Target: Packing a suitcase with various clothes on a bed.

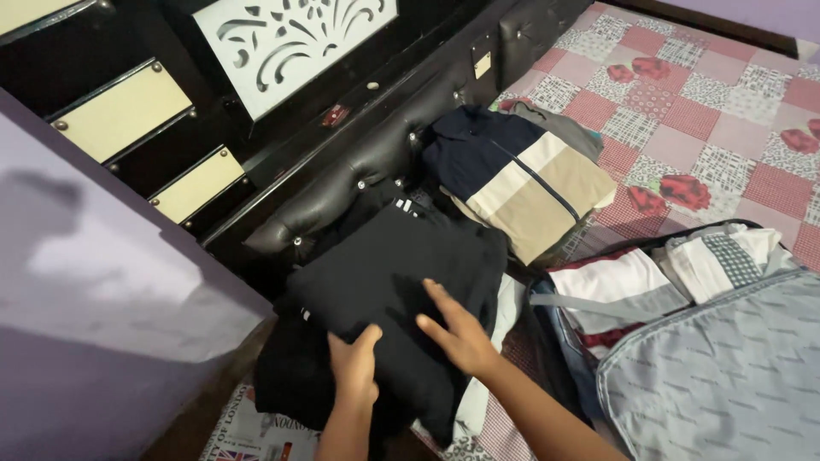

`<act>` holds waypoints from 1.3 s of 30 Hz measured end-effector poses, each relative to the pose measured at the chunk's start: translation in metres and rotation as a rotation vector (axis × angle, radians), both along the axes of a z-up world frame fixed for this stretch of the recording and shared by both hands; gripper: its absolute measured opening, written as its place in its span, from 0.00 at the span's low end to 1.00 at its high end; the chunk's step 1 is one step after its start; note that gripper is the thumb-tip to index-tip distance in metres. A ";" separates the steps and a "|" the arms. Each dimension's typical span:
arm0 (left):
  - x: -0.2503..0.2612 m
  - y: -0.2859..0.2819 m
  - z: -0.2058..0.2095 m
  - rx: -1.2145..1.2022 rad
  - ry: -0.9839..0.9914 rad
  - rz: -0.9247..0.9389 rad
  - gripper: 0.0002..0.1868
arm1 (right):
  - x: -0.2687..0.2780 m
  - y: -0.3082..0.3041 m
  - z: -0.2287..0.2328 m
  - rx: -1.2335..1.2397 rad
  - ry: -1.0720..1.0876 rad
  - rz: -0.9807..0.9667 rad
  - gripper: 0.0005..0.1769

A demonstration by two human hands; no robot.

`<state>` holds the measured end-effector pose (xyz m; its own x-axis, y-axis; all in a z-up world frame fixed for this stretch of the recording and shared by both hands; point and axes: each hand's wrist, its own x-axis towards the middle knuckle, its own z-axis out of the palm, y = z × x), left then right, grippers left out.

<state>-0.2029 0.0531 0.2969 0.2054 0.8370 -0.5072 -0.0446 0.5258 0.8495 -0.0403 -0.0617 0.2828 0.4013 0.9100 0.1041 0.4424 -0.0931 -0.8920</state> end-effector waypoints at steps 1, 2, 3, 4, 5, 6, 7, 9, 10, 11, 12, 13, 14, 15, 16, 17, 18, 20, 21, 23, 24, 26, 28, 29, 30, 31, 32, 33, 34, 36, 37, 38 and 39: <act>-0.002 0.000 0.013 0.001 0.002 0.004 0.47 | 0.002 0.016 -0.013 0.001 0.002 0.004 0.41; -0.004 0.000 0.026 0.047 0.062 -0.017 0.48 | 0.004 0.032 -0.026 -0.010 0.293 0.077 0.41; -0.007 0.000 0.039 0.092 0.125 -0.037 0.48 | 0.005 0.049 -0.040 -0.024 0.585 0.151 0.41; -0.002 0.003 0.037 0.091 0.130 -0.033 0.48 | 0.005 0.058 -0.043 -0.025 0.590 0.155 0.41; 0.004 0.004 0.033 0.245 0.164 -0.103 0.48 | 0.006 0.066 -0.047 -0.064 0.732 0.226 0.45; 0.008 0.006 0.030 0.399 0.199 -0.173 0.47 | 0.005 0.074 -0.051 -0.106 0.873 0.296 0.49; 0.020 0.002 0.025 0.393 0.205 -0.163 0.47 | 0.016 0.078 -0.062 -0.113 0.878 0.305 0.49; 0.045 -0.005 0.015 0.640 0.609 -0.366 0.64 | 0.038 0.089 -0.083 -0.381 0.982 -0.050 0.58; 0.054 -0.008 0.022 0.632 0.616 -0.357 0.64 | 0.051 0.092 -0.087 -0.390 0.983 -0.039 0.58; 0.065 -0.011 0.029 0.604 0.660 -0.410 0.64 | 0.066 0.094 -0.090 -0.304 1.106 -0.017 0.61; 0.077 -0.014 0.036 0.575 0.704 -0.463 0.63 | 0.081 0.097 -0.094 -0.216 1.227 0.005 0.64; 0.083 -0.011 0.025 0.569 0.704 -0.461 0.63 | 0.084 0.096 -0.069 -0.222 1.226 0.005 0.64; 0.089 -0.008 0.013 0.586 0.591 -0.509 0.56 | 0.087 0.095 -0.044 -0.221 1.046 0.008 0.60; 0.095 -0.006 0.001 0.602 0.477 -0.552 0.49 | 0.090 0.093 -0.020 -0.220 0.865 0.014 0.58; 0.094 0.003 -0.022 0.596 0.477 -0.548 0.49 | 0.093 0.096 -0.016 -0.227 0.864 0.017 0.58; 0.095 0.011 -0.045 0.674 0.393 -0.551 0.46 | 0.097 0.099 -0.011 -0.253 0.685 0.071 0.56; 0.095 0.020 -0.068 0.753 0.310 -0.551 0.45 | 0.100 0.101 -0.006 -0.276 0.505 0.124 0.55; 0.082 0.026 -0.042 0.699 0.394 -0.426 0.38 | 0.115 0.108 -0.028 -0.332 0.380 0.014 0.50; 0.074 0.029 -0.029 0.643 0.484 -0.305 0.31 | 0.120 0.110 -0.040 -0.384 0.261 -0.095 0.45; 0.070 0.043 -0.047 0.539 0.460 -0.233 0.38 | 0.117 0.111 -0.036 -0.348 0.419 -0.145 0.43; 0.068 0.050 -0.056 0.438 0.436 -0.161 0.46 | 0.115 0.111 -0.034 -0.309 0.578 -0.196 0.41; 0.067 0.053 -0.043 0.136 0.256 -0.219 0.46 | 0.117 0.109 -0.040 -0.343 0.449 -0.261 0.41; 0.071 0.058 -0.053 -0.160 0.076 -0.283 0.46 | 0.119 0.107 -0.050 -0.371 0.322 -0.335 0.41; 0.074 0.059 -0.070 -0.155 -0.105 -0.271 0.47 | 0.120 0.105 -0.057 -0.409 0.227 -0.388 0.43; 0.077 0.060 -0.087 -0.151 -0.286 -0.257 0.49 | 0.120 0.102 -0.064 -0.447 0.130 -0.441 0.46; 0.081 0.059 -0.081 -0.153 -0.288 -0.268 0.49 | 0.119 0.099 -0.065 -0.446 0.130 -0.451 0.46; 0.084 0.059 -0.075 -0.145 -0.351 -0.266 0.49 | 0.117 0.096 -0.065 -0.420 0.083 -0.483 0.46; 0.088 0.059 -0.069 -0.137 -0.415 -0.266 0.50 | 0.115 0.092 -0.064 -0.394 0.035 -0.518 0.47; 0.089 0.055 -0.058 -0.139 -0.417 -0.280 0.50 | 0.113 0.086 -0.054 -0.392 0.035 -0.532 0.47; 0.090 0.050 -0.036 -0.251 -0.442 -0.324 0.49 | 0.108 0.074 -0.033 -0.299 0.432 -0.479 0.48; 0.092 0.045 -0.042 -0.256 -0.436 -0.350 0.49 | 0.104 0.062 -0.019 -0.292 0.439 -0.504 0.48; 0.094 0.040 -0.048 -0.317 -0.470 -0.344 0.49 | 0.102 0.050 -0.005 -0.246 0.625 -0.474 0.48; 0.099 0.034 -0.053 -0.382 -0.500 -0.353 0.49 | 0.100 0.035 0.009 -0.186 0.810 -0.453 0.49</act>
<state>-0.1034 0.0873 0.2434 0.7149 0.4613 -0.5255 -0.1532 0.8366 0.5259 0.0600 -0.0268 0.2920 0.6073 0.6237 -0.4921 -0.4185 -0.2754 -0.8655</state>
